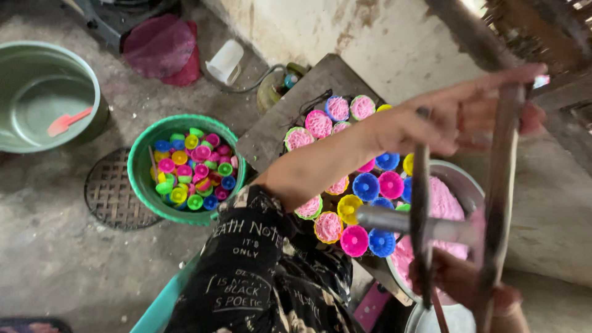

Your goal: The person sits at a low work table and uses a wooden hand press with a white tube to pipe pink batter from a large basin into colorful plastic flower molds arranged on a board. They repeatedly scoop batter onto the press, squeeze it through the tube into each mold, and fill the molds one after another.

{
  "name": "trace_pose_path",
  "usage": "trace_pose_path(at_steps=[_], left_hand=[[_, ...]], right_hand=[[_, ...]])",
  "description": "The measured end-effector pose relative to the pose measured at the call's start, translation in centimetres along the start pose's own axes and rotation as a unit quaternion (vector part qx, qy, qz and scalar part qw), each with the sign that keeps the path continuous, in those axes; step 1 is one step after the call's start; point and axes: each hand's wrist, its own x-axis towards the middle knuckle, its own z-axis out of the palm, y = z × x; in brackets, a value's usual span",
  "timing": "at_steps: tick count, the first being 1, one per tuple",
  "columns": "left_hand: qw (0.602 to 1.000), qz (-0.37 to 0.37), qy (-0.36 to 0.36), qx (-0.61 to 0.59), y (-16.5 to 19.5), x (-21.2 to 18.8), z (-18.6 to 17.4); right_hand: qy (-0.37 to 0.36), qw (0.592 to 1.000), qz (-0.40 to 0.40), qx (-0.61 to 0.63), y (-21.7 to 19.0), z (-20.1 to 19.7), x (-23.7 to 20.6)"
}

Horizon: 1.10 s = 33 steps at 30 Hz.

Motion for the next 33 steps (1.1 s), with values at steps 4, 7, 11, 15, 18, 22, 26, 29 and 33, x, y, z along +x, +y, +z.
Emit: trace_pose_path(at_steps=[4, 7, 11, 15, 18, 22, 26, 29, 33], left_hand=[[0.981, 0.017, 0.164, -0.102, -3.0, -0.4, -7.4], [0.963, 0.054, 0.193, -0.178, -4.7, -2.4, -11.8], [0.949, 0.072, 0.216, -0.22, -6.2, -5.6, -14.2], [0.929, 0.059, 0.286, -0.227, -6.5, -7.7, -14.1], [0.924, 0.059, 0.314, -0.211, -6.0, -8.6, -14.0], [0.921, 0.067, 0.318, -0.215, -4.5, -9.0, -15.1], [0.922, 0.076, 0.317, -0.208, -3.9, -8.5, -16.4], [0.922, 0.068, 0.322, -0.206, -4.5, -8.3, -16.3], [0.912, 0.056, 0.339, -0.222, -5.6, -8.5, -14.7]], right_hand=[[0.23, 0.972, 0.051, 0.02, -2.0, -1.8, -0.2], [0.189, 0.98, 0.048, 0.033, -1.7, -4.1, 1.4], [0.248, 0.965, 0.084, 0.018, -0.1, -7.0, 1.8], [0.245, 0.964, 0.098, 0.018, 1.6, -8.1, 1.5], [0.253, 0.961, 0.115, 0.005, 2.2, -7.8, 2.6], [0.243, 0.965, 0.085, -0.044, 1.7, -6.6, 5.1], [0.306, 0.943, 0.077, -0.106, 0.5, -6.0, 6.4], [0.34, 0.928, 0.078, -0.128, 0.1, -5.8, 5.9], [0.354, 0.921, 0.096, -0.135, 0.4, -5.1, 4.7]])
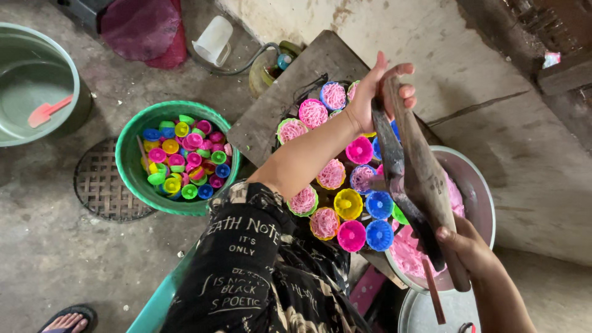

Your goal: The person sits at a low work table and uses a wooden hand press with a white tube to pipe pink batter from a large basin into colorful plastic flower molds arranged on a board. They repeatedly scoop batter onto the press, squeeze it through the tube into each mold, and fill the molds one after another.

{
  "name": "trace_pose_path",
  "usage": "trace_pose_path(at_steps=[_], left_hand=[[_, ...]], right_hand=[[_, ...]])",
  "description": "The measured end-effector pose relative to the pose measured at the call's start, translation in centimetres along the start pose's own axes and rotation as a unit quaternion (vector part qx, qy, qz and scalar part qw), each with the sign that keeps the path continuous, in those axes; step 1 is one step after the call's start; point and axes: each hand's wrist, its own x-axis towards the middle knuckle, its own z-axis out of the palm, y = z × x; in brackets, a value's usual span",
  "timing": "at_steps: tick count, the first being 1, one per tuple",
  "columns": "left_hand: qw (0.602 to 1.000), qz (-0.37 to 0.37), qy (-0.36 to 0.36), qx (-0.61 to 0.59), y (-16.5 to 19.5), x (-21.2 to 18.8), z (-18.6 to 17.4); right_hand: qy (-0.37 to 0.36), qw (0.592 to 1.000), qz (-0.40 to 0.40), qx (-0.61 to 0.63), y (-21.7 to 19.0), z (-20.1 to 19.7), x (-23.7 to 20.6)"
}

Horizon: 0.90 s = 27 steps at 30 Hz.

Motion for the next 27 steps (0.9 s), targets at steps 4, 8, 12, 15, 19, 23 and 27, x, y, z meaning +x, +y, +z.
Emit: trace_pose_path(at_steps=[4, 8, 12, 15, 19, 23, 27], left_hand=[[0.999, -0.008, 0.046, 0.02, 0.2, -1.4, 0.4], [0.997, 0.0, 0.063, 0.044, 1.9, -1.3, 0.6], [0.997, 0.0, 0.067, 0.033, 1.9, -0.1, 0.7], [0.996, -0.018, 0.077, 0.031, 0.6, -0.1, 0.9], [0.995, -0.013, 0.084, 0.059, -0.3, -1.8, 1.7], [0.997, 0.003, 0.035, 0.066, 0.9, -2.2, 4.3], [0.996, 0.043, -0.037, 0.07, 2.6, 0.0, 8.6]], right_hand=[[-0.025, 0.999, -0.006, 0.035, 0.6, 1.4, -0.2], [-0.013, 0.999, -0.03, -0.005, 0.1, 2.8, 1.1], [0.002, 0.998, -0.055, -0.029, -0.8, 2.6, 1.5], [0.023, 0.997, -0.06, -0.034, -0.4, 2.2, 0.5], [0.012, 1.0, -0.022, -0.003, 1.6, 2.4, -0.7], [-0.061, 0.992, -0.073, 0.086, 2.9, 2.8, -1.5], [-0.093, 0.985, -0.111, 0.097, 2.2, 2.3, -3.7]])
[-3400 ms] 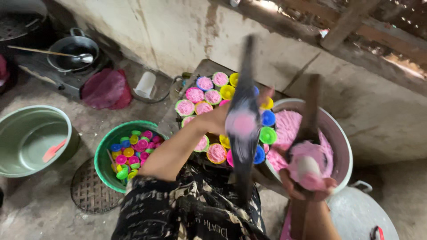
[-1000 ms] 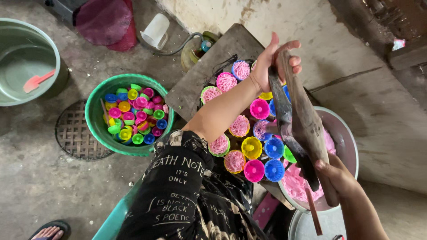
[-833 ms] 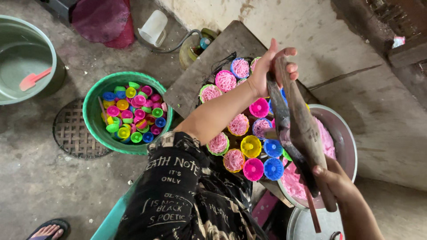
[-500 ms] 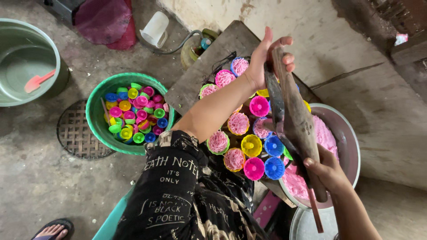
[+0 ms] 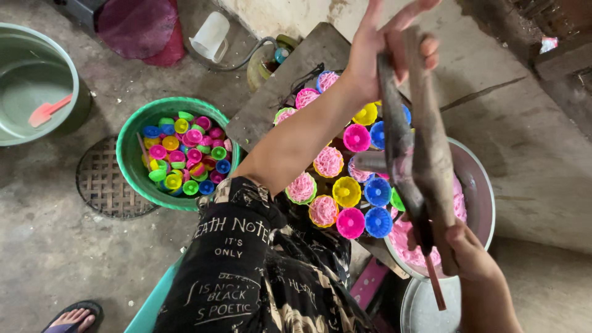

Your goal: The person sits at a low work table and uses a wooden hand press with a white tube to pipe pink batter from a large basin into colorful plastic flower molds arranged on a board. They repeatedly scoop batter onto the press, squeeze it through the tube into each mold, and fill the molds one after another.

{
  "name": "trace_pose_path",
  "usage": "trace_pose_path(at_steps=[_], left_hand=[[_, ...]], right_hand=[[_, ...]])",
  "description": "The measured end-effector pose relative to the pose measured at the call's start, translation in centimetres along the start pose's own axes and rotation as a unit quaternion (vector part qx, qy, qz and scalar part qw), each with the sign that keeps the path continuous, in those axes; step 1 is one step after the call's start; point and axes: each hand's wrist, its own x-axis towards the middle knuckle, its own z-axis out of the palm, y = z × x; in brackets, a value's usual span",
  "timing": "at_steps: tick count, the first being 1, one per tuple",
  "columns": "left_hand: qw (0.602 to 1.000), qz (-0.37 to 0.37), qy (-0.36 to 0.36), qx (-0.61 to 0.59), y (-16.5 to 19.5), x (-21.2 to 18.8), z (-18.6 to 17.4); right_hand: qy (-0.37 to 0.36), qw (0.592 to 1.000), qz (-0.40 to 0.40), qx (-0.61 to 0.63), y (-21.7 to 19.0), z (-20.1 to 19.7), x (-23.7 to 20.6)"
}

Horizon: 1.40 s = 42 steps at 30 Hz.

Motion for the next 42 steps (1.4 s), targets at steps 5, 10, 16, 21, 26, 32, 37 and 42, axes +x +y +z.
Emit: trace_pose_path(at_steps=[5, 10, 16, 21, 26, 32, 37, 42], left_hand=[[0.998, -0.045, -0.021, -0.03, -0.5, -1.8, 2.9], [0.996, -0.059, -0.026, -0.058, -2.8, -6.4, 1.5], [0.998, -0.009, 0.063, 0.003, -4.4, -9.4, -1.5], [0.996, -0.007, 0.09, 0.008, -3.4, -10.5, -2.5], [0.994, 0.01, 0.105, 0.032, -2.1, -9.5, -2.9], [0.991, 0.0, 0.132, 0.007, -4.2, -8.9, -3.1], [0.989, -0.007, 0.147, -0.022, -5.0, -10.1, -3.4], [0.989, 0.007, 0.148, -0.018, -3.0, -9.4, -3.5]], right_hand=[[-0.015, 1.0, 0.0, -0.017, -0.3, 1.2, -2.8], [0.01, 0.996, 0.084, -0.003, 2.0, 1.7, -3.5], [0.065, 0.987, 0.121, -0.085, 3.6, 1.1, -3.1], [0.076, 0.985, 0.135, -0.079, 4.2, 2.6, -2.0], [0.141, 0.973, 0.127, -0.133, 3.2, 3.7, -0.4], [0.222, 0.945, 0.161, -0.177, 1.6, 4.1, -1.5], [0.188, 0.942, 0.159, -0.227, 2.1, 5.4, -2.6], [0.207, 0.953, 0.111, -0.191, 2.6, 7.0, -0.8]])
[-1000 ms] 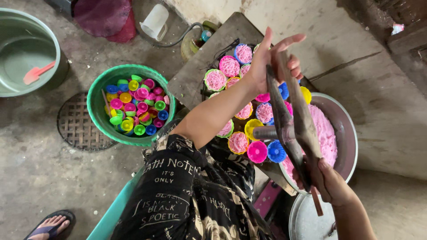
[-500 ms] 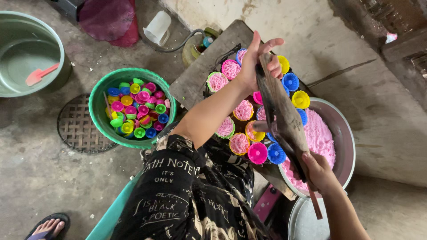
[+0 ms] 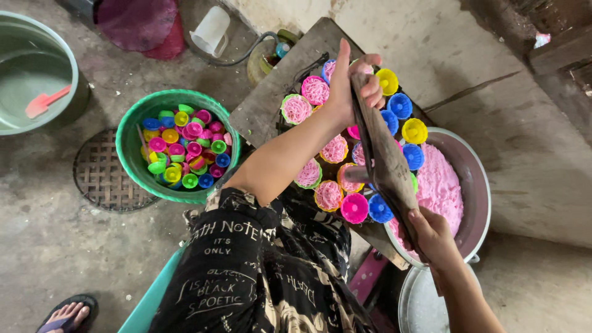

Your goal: The person sits at a low work table and uses a wooden hand press with a white tube to pipe pink batter from a large basin into colorful plastic flower molds arranged on a board. They repeatedly scoop batter onto the press, squeeze it through the tube into each mold, and fill the molds one after another.

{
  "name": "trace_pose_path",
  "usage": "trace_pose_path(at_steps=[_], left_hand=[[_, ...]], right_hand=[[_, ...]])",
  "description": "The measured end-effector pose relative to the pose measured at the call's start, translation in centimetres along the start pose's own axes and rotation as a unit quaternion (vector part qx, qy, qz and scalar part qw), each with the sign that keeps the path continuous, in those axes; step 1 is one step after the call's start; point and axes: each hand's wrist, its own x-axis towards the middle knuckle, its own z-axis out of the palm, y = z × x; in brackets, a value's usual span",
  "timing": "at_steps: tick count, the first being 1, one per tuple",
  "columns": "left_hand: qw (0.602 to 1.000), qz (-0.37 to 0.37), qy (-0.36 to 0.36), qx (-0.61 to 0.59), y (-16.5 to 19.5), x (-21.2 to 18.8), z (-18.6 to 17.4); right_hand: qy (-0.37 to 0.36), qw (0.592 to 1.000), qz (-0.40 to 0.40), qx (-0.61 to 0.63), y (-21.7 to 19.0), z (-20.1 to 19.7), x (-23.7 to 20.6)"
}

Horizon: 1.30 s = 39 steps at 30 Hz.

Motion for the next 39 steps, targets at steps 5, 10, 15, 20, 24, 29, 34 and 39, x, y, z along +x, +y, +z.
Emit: trace_pose_path(at_steps=[5, 10, 15, 20, 24, 29, 34, 39], left_hand=[[1.0, -0.008, -0.01, -0.02, -0.9, 0.5, 0.2], [1.0, 0.001, -0.007, -0.027, -2.7, -0.2, -0.7], [1.0, -0.007, 0.025, 0.004, -1.4, -0.6, 0.0], [0.992, -0.044, -0.086, 0.084, 0.5, -1.1, 3.6], [0.967, -0.104, -0.062, 0.225, 0.6, -2.8, 5.7], [0.889, -0.148, -0.142, 0.41, -2.1, -5.0, 5.8], [0.766, -0.079, -0.274, 0.576, -6.3, -8.5, 7.5], [0.395, 0.18, -0.115, 0.894, -11.0, -11.9, 12.0]], right_hand=[[0.025, 0.999, -0.01, -0.035, -0.5, -0.6, -0.2], [0.042, 0.999, 0.022, -0.016, 1.0, -0.4, -1.6], [-0.011, 0.999, -0.043, 0.028, 2.4, 1.5, -1.1], [-0.02, 0.989, -0.079, 0.123, 3.2, 2.5, -1.2], [-0.004, 0.975, -0.132, 0.178, 4.0, 2.7, -2.9], [0.055, 0.959, -0.149, 0.235, 4.7, 2.3, -5.2], [0.105, 0.955, -0.157, 0.228, 6.3, 2.7, -5.8], [0.194, 0.965, -0.175, -0.015, 4.9, 2.1, -4.5]])
